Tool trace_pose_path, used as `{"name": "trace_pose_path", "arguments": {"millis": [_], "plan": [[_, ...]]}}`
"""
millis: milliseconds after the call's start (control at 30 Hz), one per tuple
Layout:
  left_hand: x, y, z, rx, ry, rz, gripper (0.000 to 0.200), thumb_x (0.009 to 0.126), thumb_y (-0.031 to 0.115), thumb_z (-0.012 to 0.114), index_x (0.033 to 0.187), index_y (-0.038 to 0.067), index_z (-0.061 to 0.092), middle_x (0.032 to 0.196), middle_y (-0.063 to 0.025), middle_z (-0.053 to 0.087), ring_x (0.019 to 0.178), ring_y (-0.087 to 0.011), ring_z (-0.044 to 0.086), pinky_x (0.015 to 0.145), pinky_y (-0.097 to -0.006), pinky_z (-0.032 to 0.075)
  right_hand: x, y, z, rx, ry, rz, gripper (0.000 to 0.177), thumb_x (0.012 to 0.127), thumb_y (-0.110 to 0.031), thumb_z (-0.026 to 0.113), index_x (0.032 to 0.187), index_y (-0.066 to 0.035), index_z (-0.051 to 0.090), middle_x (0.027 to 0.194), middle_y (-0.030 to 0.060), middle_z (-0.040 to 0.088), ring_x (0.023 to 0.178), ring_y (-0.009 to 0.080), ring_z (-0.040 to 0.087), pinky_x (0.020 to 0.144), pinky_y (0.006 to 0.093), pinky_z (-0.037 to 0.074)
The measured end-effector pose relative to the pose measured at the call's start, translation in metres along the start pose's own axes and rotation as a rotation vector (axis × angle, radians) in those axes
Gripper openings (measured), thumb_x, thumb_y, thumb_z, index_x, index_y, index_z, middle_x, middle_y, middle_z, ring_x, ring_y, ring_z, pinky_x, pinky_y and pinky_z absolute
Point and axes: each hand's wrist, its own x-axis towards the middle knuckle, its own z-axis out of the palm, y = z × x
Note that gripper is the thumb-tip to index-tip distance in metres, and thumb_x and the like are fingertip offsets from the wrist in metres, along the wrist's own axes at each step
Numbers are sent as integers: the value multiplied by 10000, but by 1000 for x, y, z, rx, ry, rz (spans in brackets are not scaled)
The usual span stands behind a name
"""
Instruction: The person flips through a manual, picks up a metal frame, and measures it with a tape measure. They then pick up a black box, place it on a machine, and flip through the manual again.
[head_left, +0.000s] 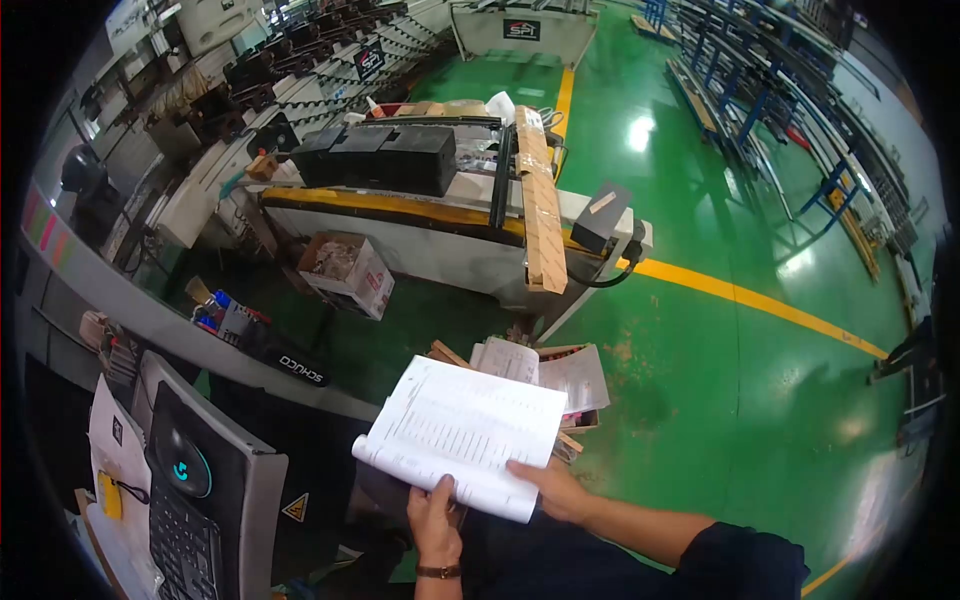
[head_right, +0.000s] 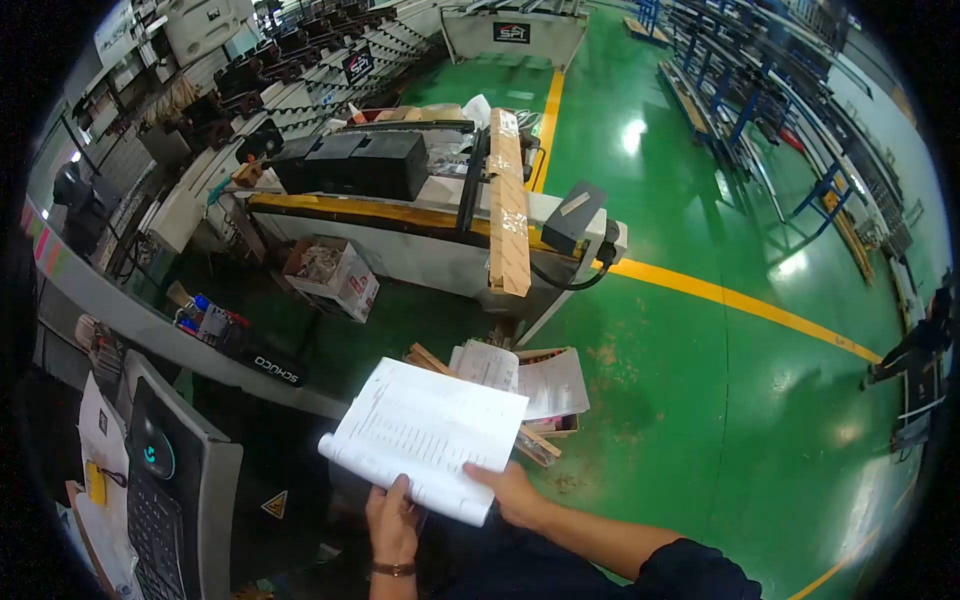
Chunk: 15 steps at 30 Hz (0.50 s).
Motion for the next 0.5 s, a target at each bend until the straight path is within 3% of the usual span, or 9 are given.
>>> {"name": "trace_pose_path", "arguments": {"millis": [67, 100, 133, 233, 333, 500], "plan": [[-6, 4, -14, 113, -20, 8, 534, 937, -19, 685, 1419, -33, 455, 1239, -166, 645, 1039, -225, 678, 889, -318, 574, 12, -10, -15, 12, 87, -34, 497, 949, -24, 714, 1400, 76, 533, 1369, 161, 635, 1196, 255, 638, 1050, 383, 512], [-8, 7, -20, 172, 16, 108, 529, 952, 1, 681, 1422, -36, 441, 1196, -177, 653, 978, -207, 687, 861, -300, 575, 16, -21, -17, 8, 151, -61, 500, 946, -21, 714, 1402, 75, 532, 1359, 164, 639, 1188, 260, 643, 1040, 392, 522], [-12, 10, -28, 212, 32, 180, 456, 974, 64, 689, 1383, -1, 499, 1168, -157, 677, 976, -198, 687, 849, -301, 585, 24, -30, -23, -34, 185, -149, 510, 943, -17, 714, 1406, 71, 519, 1341, 158, 646, 1186, 264, 648, 1024, 394, 536], [-12, 13, -68, 336, 126, 267, 355, 986, 70, 662, 1318, 4, 556, 1145, -121, 690, 966, -184, 684, 859, -302, 576, 43, -66, -35, -38, 226, -322, 570, 932, -45, 739, 1423, 74, 475, 1351, 170, 626, 1175, 268, 652, 1003, 398, 556], [-20, 20, -95, 401, 203, 231, 320, 975, 29, 672, 1275, -27, 572, 1122, -120, 693, 966, -159, 676, 844, -272, 559, 61, -94, -47, -27, 277, -445, 571, 938, -49, 731, 1428, 83, 470, 1353, 173, 624, 1208, 279, 632, 1047, 408, 518], [-19, 3, -156, 493, 279, 182, 318, 984, 82, 709, 1255, -40, 593, 1094, -95, 701, 970, -152, 669, 861, -283, 550, 98, -92, -116, 3, 321, -412, 574, 939, -68, 740, 1430, 66, 475, 1372, 155, 610, 1211, 287, 626, 1058, 419, 499]]}}
